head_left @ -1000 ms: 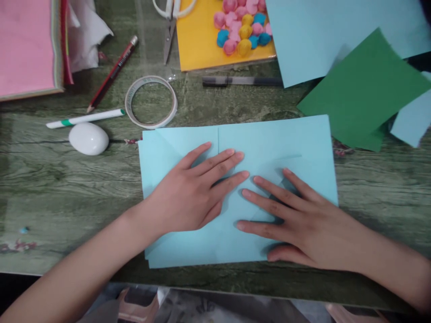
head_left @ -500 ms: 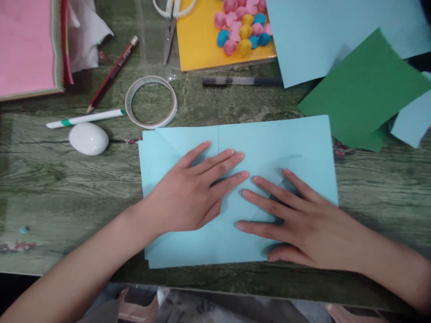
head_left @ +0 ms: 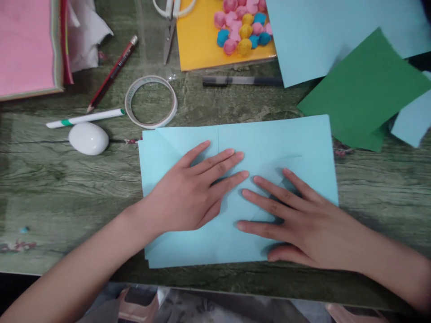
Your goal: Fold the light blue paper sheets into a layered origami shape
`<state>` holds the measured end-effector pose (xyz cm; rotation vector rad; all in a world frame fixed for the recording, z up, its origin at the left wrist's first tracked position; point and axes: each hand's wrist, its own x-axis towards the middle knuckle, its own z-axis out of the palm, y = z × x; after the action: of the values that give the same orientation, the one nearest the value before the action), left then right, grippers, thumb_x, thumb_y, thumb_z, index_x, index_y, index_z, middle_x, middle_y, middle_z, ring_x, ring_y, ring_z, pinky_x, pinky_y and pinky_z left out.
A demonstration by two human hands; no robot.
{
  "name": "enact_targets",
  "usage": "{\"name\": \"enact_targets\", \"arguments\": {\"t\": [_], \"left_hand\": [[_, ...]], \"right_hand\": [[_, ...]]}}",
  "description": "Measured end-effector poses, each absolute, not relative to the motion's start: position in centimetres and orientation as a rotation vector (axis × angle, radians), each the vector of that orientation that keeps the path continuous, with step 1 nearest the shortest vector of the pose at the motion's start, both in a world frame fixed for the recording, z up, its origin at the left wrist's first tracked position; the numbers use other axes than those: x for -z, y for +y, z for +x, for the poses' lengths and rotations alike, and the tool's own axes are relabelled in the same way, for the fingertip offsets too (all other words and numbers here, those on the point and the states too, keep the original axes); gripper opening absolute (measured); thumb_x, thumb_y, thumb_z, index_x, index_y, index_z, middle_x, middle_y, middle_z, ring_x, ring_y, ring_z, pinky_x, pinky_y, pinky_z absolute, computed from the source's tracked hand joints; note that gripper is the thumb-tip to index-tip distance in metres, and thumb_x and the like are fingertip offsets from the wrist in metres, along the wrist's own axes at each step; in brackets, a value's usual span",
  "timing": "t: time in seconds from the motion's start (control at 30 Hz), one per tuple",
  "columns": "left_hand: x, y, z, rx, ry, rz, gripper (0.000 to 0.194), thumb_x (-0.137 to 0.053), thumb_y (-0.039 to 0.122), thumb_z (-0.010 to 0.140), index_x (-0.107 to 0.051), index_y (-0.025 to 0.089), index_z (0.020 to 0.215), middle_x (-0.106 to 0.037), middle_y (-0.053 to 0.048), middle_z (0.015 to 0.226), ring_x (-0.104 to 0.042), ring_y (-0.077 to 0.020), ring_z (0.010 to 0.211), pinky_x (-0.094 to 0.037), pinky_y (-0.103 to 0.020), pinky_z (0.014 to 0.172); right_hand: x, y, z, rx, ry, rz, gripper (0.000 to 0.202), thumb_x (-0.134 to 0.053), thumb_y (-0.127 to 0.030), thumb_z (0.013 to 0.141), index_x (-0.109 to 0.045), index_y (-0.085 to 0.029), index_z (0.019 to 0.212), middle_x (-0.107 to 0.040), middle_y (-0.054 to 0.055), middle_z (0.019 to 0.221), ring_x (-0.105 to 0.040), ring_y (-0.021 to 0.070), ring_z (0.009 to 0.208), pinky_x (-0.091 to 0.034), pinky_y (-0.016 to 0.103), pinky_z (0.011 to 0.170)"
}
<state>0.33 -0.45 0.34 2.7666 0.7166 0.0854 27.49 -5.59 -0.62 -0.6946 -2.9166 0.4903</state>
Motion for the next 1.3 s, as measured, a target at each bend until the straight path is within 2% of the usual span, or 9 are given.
{"name": "enact_targets", "arguments": {"t": [0.5, 0.7, 0.87, 1.03, 1.3], "left_hand": [[-0.4, -0.5, 0.3, -0.089, 0.734, 2.766, 0.052, -0.041, 0.023, 0.09, -0.037, 0.018, 0.142, -0.03, -0.011, 0.154, -0.024, -0.0226, 0.144, -0.015, -0.053, 0.117], [-0.4, -1.0, 0.9, -0.082, 0.728, 2.851, 0.053, -0.043, 0.021, 0.089, -0.039, 0.012, 0.141, -0.026, -0.007, 0.156, -0.018, -0.0264, 0.145, -0.011, -0.055, 0.118], [-0.1, -1.7, 1.2, -0.096, 0.699, 2.951, 0.043, -0.042, 0.021, 0.092, -0.049, 0.011, 0.134, -0.038, -0.002, 0.151, -0.026, -0.0261, 0.142, -0.012, -0.051, 0.12], [-0.1, -1.7, 1.2, -0.101, 0.712, 2.94, 0.051, -0.043, 0.023, 0.092, -0.041, 0.006, 0.14, -0.04, -0.007, 0.15, -0.028, -0.0285, 0.141, -0.015, -0.052, 0.119], [-0.2, -1.6, 1.2, -0.126, 0.739, 2.948, 0.05, -0.042, 0.025, 0.093, -0.041, 0.006, 0.139, -0.055, -0.009, 0.136, -0.042, -0.0293, 0.131, -0.016, -0.052, 0.117]], "right_hand": [[0.6, -5.6, 27.4, -0.482, -2.925, -0.697, 0.065, -0.053, -0.055, 0.087, -0.03, -0.037, 0.146, -0.025, 0.007, 0.156, -0.016, 0.0317, 0.144, -0.011, 0.06, 0.112], [0.5, -5.6, 27.4, -0.491, -2.919, -0.71, 0.064, -0.054, -0.054, 0.088, -0.031, -0.037, 0.146, -0.029, 0.006, 0.155, -0.017, 0.0311, 0.144, -0.012, 0.06, 0.112], [0.6, -5.5, 27.3, -0.493, -2.912, -0.708, 0.064, -0.053, -0.053, 0.088, -0.031, -0.037, 0.146, -0.027, 0.006, 0.156, -0.017, 0.0312, 0.144, -0.012, 0.06, 0.112], [0.6, -5.6, 27.4, -0.481, -2.916, -0.704, 0.063, -0.052, -0.053, 0.089, -0.032, -0.036, 0.146, -0.026, 0.007, 0.156, -0.016, 0.0321, 0.144, -0.012, 0.06, 0.112], [0.6, -5.5, 27.3, -0.486, -2.921, -0.708, 0.063, -0.053, -0.055, 0.088, -0.033, -0.037, 0.145, -0.028, 0.006, 0.155, -0.016, 0.031, 0.144, -0.011, 0.059, 0.113]]}}
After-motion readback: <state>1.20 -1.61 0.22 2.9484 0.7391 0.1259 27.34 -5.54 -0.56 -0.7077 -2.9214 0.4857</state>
